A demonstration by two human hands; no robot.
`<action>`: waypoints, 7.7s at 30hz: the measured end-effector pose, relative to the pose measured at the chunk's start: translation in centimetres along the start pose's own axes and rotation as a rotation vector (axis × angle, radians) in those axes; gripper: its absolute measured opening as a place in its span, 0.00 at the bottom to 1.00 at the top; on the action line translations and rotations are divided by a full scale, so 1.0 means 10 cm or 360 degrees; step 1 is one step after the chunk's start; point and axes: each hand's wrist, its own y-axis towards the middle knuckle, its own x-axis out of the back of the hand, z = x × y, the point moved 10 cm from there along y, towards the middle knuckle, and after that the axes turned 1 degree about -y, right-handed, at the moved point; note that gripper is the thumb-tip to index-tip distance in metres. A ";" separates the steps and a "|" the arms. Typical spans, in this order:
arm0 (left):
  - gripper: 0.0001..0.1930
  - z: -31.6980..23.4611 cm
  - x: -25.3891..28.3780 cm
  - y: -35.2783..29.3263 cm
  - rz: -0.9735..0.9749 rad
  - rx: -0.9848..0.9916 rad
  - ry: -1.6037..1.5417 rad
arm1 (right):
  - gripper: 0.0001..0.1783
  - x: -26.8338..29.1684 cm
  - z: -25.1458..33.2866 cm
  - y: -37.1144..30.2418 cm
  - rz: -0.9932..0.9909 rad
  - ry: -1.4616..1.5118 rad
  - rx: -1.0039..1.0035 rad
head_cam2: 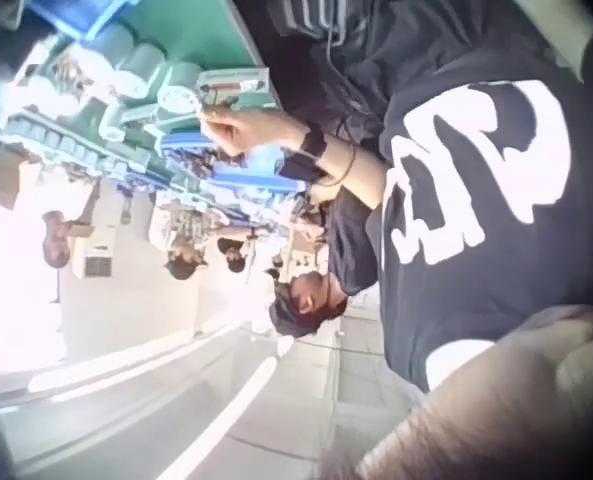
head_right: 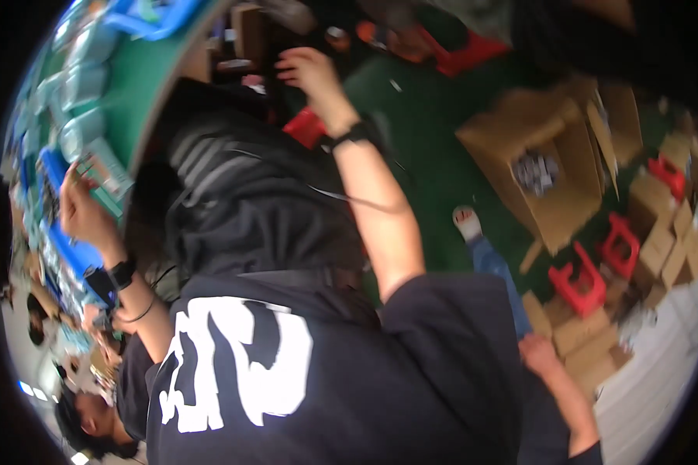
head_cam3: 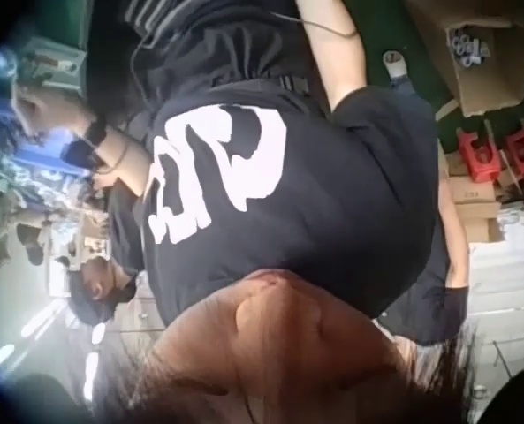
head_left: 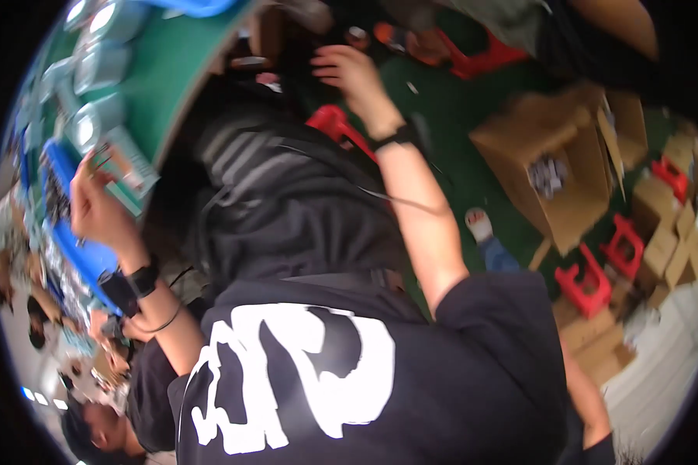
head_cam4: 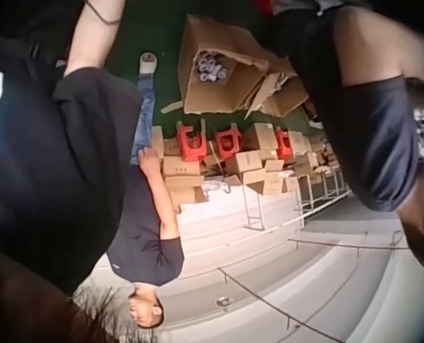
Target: The person picks up a circuit board and a fan housing, connects the wires from the housing to the board, and presses the board into the housing. After fitting the board, the person sets the assembled unit onto the table and reaches for another circuit board.
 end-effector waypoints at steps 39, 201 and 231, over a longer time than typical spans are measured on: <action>0.10 0.59 1.47 -0.48 0.0650 0.0094 0.0470 | 0.28 -3.33 1.32 -1.40 0.0644 -0.1594 0.1244; 0.16 0.51 -0.16 -0.55 0.0334 0.1213 -0.0998 | 0.13 -3.66 1.37 -1.25 0.1070 -0.1317 0.1980; 0.13 0.37 -0.10 -0.41 0.0269 0.0812 -0.0739 | 0.13 -3.77 1.36 -1.02 0.1592 -0.1418 0.1665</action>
